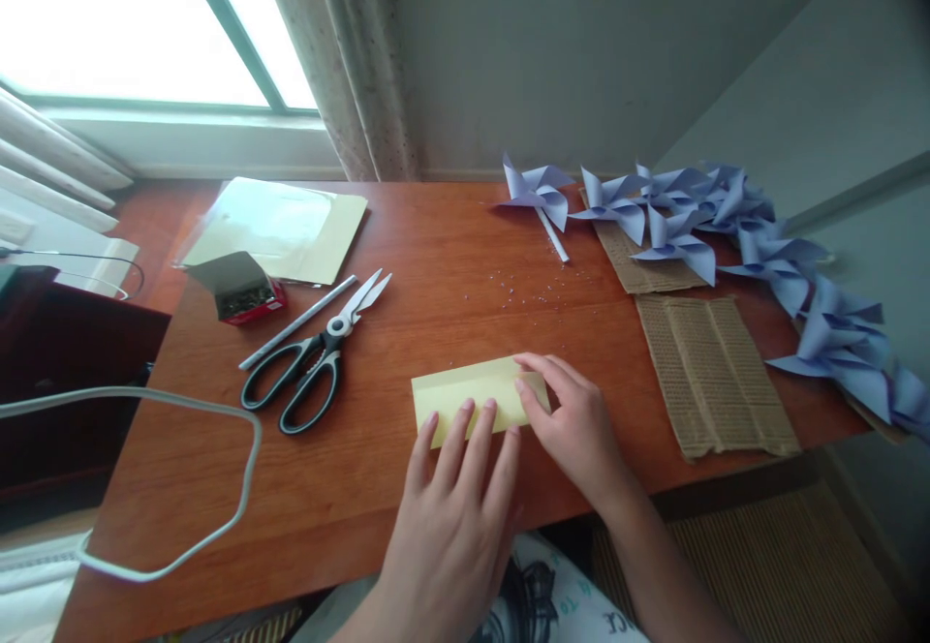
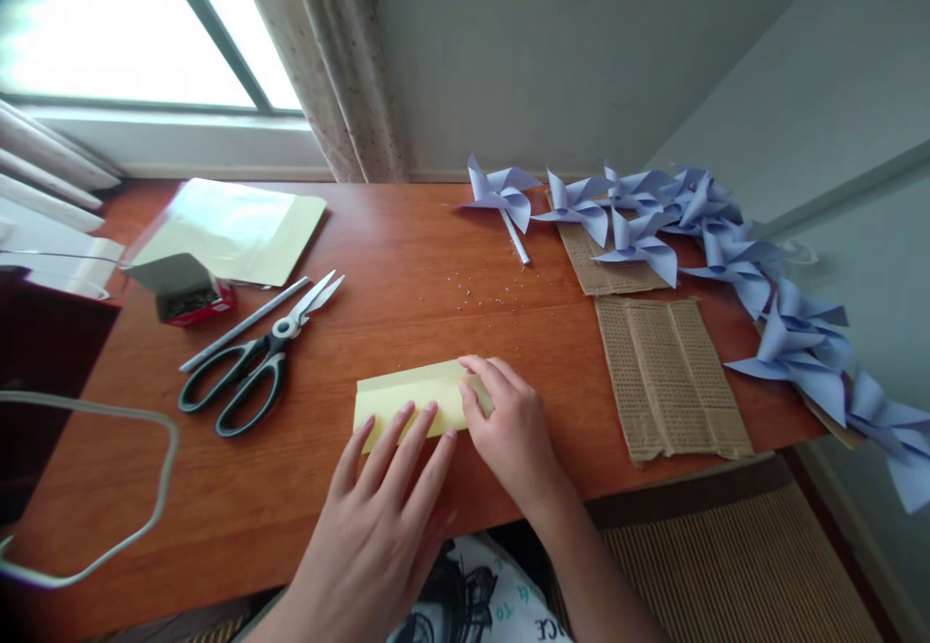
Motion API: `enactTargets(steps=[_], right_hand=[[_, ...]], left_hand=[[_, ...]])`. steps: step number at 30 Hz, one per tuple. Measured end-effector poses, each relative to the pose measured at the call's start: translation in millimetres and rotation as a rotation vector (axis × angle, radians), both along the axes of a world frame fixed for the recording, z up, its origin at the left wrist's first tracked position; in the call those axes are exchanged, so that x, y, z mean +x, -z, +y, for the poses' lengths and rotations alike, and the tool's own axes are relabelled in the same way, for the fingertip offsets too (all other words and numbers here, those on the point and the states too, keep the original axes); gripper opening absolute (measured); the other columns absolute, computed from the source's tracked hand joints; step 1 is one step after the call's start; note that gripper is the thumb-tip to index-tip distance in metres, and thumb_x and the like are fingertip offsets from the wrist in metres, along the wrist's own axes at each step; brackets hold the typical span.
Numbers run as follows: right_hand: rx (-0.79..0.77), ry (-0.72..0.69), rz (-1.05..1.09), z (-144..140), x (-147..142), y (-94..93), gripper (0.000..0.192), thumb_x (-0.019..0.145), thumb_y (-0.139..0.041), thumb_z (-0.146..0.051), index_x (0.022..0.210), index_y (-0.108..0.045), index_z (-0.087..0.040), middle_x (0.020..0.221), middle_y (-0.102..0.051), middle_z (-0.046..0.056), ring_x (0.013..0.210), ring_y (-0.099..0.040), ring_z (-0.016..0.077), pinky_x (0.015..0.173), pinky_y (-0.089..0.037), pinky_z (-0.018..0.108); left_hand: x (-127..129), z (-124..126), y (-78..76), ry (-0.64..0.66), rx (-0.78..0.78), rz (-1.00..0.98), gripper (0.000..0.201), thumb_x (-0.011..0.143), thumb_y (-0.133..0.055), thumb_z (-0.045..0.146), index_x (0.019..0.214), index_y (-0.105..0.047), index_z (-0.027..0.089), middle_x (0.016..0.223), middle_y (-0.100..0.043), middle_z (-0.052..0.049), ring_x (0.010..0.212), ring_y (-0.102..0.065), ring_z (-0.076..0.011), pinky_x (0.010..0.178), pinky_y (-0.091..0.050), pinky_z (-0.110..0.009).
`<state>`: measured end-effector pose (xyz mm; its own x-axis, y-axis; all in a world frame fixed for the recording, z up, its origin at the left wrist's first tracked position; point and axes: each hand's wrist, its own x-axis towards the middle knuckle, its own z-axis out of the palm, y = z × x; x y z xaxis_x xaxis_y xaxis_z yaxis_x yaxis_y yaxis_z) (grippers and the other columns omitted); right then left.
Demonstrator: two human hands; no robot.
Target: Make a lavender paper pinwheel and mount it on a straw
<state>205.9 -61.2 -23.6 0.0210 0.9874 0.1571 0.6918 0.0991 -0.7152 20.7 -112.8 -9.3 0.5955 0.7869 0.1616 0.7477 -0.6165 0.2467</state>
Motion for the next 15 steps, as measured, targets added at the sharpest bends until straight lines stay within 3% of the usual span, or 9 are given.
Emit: enactTargets(steps=[8,15], right_hand=[[0.071,0.031,-0.122,5,13,9.4,0.022,0.095,-0.056,-0.021,0.115,-0.067,-0.021,0.113,-0.072,0.012,0.104,-0.066,0.0292,0.093,-0.055,0.047],[0.042,-0.077,-0.19,10,17,8.4,0.032,0.092,-0.06,-0.019,0.123,-0.063,-0.018,0.114,-0.067,0.013,0.106,-0.061,0.0298,0.097,-0.052,0.048]], left_hand=[[-6,11,4.6,0.018,-0.004,0.026,0.059,0.097,-0.055,0.049,0.145,-0.055,0.016,0.156,-0.05,-0.015,0.143,-0.046,-0.0376,0.121,-0.019,-0.053],[-5,13,9.7,0.013,-0.01,0.027,0.06,0.097,-0.054,0.051,0.146,-0.055,0.015,0.156,-0.05,-0.016,0.143,-0.046,-0.0378,0.12,-0.02,-0.053]])
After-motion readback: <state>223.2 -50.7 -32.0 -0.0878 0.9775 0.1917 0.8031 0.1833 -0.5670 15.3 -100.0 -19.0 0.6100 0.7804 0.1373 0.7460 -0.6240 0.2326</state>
